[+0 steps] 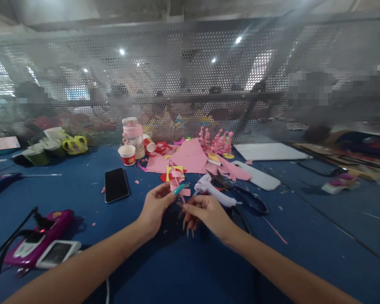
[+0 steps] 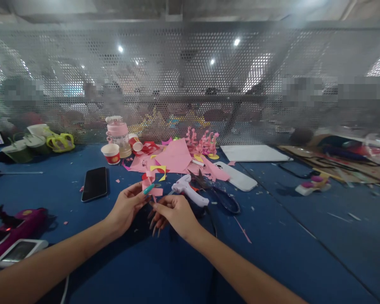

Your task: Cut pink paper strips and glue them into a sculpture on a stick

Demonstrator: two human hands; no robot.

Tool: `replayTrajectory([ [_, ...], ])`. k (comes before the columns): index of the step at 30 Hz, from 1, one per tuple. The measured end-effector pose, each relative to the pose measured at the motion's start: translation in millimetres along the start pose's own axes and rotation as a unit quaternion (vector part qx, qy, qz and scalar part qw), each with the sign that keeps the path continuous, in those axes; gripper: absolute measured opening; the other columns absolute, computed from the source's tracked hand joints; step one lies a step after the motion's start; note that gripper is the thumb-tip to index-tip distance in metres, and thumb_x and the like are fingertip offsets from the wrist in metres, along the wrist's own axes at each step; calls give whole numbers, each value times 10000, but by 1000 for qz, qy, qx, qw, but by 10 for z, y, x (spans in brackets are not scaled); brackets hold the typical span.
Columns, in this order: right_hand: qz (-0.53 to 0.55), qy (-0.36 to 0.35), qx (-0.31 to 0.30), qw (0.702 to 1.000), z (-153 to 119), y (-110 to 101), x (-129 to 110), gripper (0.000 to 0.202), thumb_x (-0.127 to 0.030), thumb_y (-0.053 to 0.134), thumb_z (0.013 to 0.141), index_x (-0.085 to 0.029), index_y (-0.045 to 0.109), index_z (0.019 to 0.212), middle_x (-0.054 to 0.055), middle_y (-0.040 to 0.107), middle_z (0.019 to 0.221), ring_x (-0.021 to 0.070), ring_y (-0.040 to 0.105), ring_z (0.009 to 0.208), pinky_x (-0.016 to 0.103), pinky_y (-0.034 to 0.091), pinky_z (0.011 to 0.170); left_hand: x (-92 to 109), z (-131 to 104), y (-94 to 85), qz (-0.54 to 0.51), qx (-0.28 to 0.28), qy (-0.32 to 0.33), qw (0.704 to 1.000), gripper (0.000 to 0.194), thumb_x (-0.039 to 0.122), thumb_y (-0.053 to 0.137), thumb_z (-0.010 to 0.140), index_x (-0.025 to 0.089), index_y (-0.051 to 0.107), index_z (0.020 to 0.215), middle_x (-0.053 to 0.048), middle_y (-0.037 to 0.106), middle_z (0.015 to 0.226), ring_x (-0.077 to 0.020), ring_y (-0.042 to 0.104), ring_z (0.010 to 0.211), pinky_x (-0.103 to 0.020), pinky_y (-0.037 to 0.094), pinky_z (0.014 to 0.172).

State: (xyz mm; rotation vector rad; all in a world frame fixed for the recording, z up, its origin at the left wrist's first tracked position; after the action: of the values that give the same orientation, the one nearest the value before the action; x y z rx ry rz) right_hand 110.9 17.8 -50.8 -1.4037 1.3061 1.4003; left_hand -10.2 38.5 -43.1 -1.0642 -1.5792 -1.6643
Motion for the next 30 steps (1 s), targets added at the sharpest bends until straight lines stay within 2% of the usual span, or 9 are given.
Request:
replayTrajectory([
  [3, 15, -29, 5, 999, 5, -9, -11, 336, -437, 695, 514, -137, 547, 549, -19, 584, 426, 70, 518, 329, 170, 415, 355, 26, -16, 20, -33, 20, -10, 999, 454, 184, 788, 431, 152, 620, 851, -9, 672, 694, -104, 611, 626, -203, 460, 613],
  [6, 13, -52, 5, 999, 20, -26, -23, 347, -454, 685, 533, -135, 551, 553, -16, 585, 437, 64, 516, 335, 167, 420, 361, 43, 1, -20, -44, 54, 21, 997, 415, 291, 779, 444, 152, 592, 787, -1, 661, 720, -92, 601, 587, -191, 460, 553],
  [10, -4, -79, 13, 997, 21, -49, -43, 342, -450, 678, 556, -126, 570, 562, -13, 579, 443, 64, 517, 349, 169, 429, 373, 30, 47, -146, 16, 115, 63, 991, 340, 350, 738, 504, 158, 461, 553, 90, 457, 396, -21, 389, 329, -137, 311, 353],
  [13, -12, -91, 19, 996, 0, -49, -42, 329, -440, 675, 570, -129, 567, 578, -13, 580, 450, 65, 518, 355, 169, 427, 376, 0, 54, -175, 59, 127, 37, 989, 372, 436, 670, 570, 166, 421, 510, 87, 401, 360, -27, 329, 301, -151, 259, 322],
  [16, -18, -94, 14, 995, -23, -34, -33, 320, -437, 670, 580, -137, 563, 610, -17, 581, 461, 66, 514, 355, 174, 425, 379, 23, 18, -102, 87, 81, 52, 991, 340, 442, 674, 563, 156, 489, 547, 65, 459, 428, -39, 393, 367, -159, 323, 375],
  [19, -37, -93, 3, 995, -39, -17, -38, 329, -454, 664, 579, -141, 573, 633, -21, 575, 462, 72, 515, 365, 182, 423, 384, 63, -36, 14, 126, -13, 80, 989, 320, 314, 750, 498, 155, 601, 732, 9, 598, 679, -92, 542, 630, -185, 425, 568],
  [22, -67, -98, 5, 993, -47, -13, -59, 337, -469, 665, 567, -149, 573, 615, -21, 564, 453, 86, 522, 385, 190, 418, 386, 57, -68, 59, 163, -74, 74, 981, 276, 284, 743, 523, 143, 645, 739, -26, 618, 774, -136, 553, 759, -224, 425, 685],
  [25, -77, -109, 22, 991, -44, -23, -72, 332, -473, 660, 569, -159, 567, 623, -22, 565, 484, 96, 527, 400, 199, 415, 379, 14, -69, 37, 148, -108, 64, 981, 282, 372, 680, 604, 148, 673, 775, -42, 637, 784, -160, 557, 759, -268, 413, 728],
  [30, -86, -125, 16, 988, -34, -24, -60, 312, -463, 627, 612, -159, 562, 634, -21, 562, 493, 89, 516, 397, 195, 410, 381, -41, -90, 17, 55, -165, 55, 983, 512, 594, 484, 678, 153, 691, 834, -81, 669, 832, -206, 569, 805, -316, 410, 762],
])
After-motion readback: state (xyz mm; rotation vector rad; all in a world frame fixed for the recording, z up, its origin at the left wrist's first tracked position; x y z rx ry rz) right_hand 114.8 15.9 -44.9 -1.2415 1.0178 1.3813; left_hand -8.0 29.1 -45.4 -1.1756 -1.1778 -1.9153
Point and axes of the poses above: each hand's wrist, its own z-axis towards the middle knuckle, its own y-axis out of the palm, x = y × z, the point moved 3 cm from there along z, towards the middle knuckle
